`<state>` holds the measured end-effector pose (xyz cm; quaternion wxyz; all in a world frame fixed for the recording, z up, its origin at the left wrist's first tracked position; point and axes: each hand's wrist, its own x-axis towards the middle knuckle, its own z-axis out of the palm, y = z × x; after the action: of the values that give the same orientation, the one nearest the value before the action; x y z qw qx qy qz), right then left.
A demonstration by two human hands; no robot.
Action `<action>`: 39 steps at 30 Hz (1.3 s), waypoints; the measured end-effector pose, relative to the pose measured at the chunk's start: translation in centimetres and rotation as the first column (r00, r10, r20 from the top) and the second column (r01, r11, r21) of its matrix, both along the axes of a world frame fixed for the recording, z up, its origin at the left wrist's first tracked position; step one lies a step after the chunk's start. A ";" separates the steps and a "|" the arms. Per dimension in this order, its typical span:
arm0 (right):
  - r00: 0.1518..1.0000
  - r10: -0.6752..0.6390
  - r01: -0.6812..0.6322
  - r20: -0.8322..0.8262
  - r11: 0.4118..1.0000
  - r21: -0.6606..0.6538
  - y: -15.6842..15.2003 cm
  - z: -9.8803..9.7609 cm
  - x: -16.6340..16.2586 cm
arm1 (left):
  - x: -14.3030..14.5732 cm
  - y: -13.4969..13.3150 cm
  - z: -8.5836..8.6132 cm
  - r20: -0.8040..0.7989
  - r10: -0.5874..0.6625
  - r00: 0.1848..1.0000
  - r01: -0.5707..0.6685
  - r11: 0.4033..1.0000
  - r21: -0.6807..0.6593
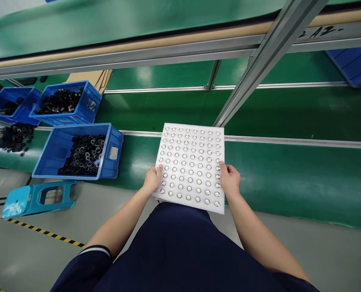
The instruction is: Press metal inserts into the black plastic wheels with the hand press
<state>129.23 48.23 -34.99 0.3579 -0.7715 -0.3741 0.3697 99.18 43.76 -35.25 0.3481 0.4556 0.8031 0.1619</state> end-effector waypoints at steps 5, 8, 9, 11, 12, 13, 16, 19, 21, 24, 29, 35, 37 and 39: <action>1.000 -0.005 0.005 -0.006 1.000 0.021 0.0 -0.8 0.3 | -0.2 0.0 -0.5 -0.003 -0.011 1.000 0.011 1.000 0.008; 1.000 -0.011 0.012 -0.003 0.999 0.031 0.0 -1.3 0.4 | -0.3 0.1 -0.8 -0.001 -0.016 1.000 0.016 1.000 0.013; 1.000 -0.013 0.013 -0.002 0.999 0.034 0.0 -1.4 0.5 | -0.3 0.1 -0.9 0.000 -0.016 1.000 0.016 1.000 0.015; 1.000 -0.015 0.015 0.001 0.999 0.039 0.0 -1.5 0.4 | -0.4 0.1 -0.9 0.005 -0.015 1.000 0.015 1.000 0.020; 1.000 -0.016 0.016 0.001 0.999 0.041 0.0 -1.4 0.4 | -0.4 0.1 -0.8 0.008 -0.013 1.000 0.013 1.000 0.021; 1.000 -0.017 0.017 0.000 0.999 0.043 0.0 -1.4 0.3 | -0.4 0.0 -0.7 0.012 -0.010 1.000 0.010 1.000 0.022; 1.000 -0.019 0.020 -0.011 0.999 0.042 0.0 -1.2 0.2 | -0.3 0.0 -0.5 0.019 -0.006 1.000 0.006 1.000 0.024; 0.999 -0.024 0.025 -0.026 0.999 0.044 0.0 -1.3 0.2 | -0.4 0.1 -0.5 0.025 -0.011 1.000 0.011 0.999 0.030; 0.999 -0.027 0.029 -0.032 0.998 0.047 0.0 -1.6 0.3 | -0.4 0.1 -0.6 0.029 -0.016 0.999 0.015 0.999 0.035; 0.999 -0.026 0.028 -0.036 0.998 0.051 0.1 -1.8 0.3 | -0.5 0.2 -0.6 0.033 -0.014 0.999 0.012 0.999 0.042; 0.999 -0.011 0.013 -0.031 0.998 0.058 0.2 -1.0 0.1 | -0.3 0.2 -0.1 0.038 0.012 0.999 -0.014 0.999 0.039; 1.000 0.000 0.001 -0.022 1.000 0.032 -0.1 -0.4 -0.2 | -0.2 0.3 0.3 0.068 0.029 0.997 -0.031 0.999 0.034; 1.000 0.009 -0.009 -0.012 1.000 0.026 -0.1 -0.4 -0.2 | -0.1 0.3 0.4 0.085 0.037 0.996 -0.039 0.999 0.033; 1.000 0.027 -0.027 0.007 0.999 0.017 0.0 -0.2 -0.1 | -0.1 0.3 0.5 0.109 0.050 0.993 -0.054 0.998 0.027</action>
<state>129.10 48.20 -35.22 0.3582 -0.7645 -0.3889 0.3689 99.04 44.02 -34.74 0.3800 0.4303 0.7921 0.2077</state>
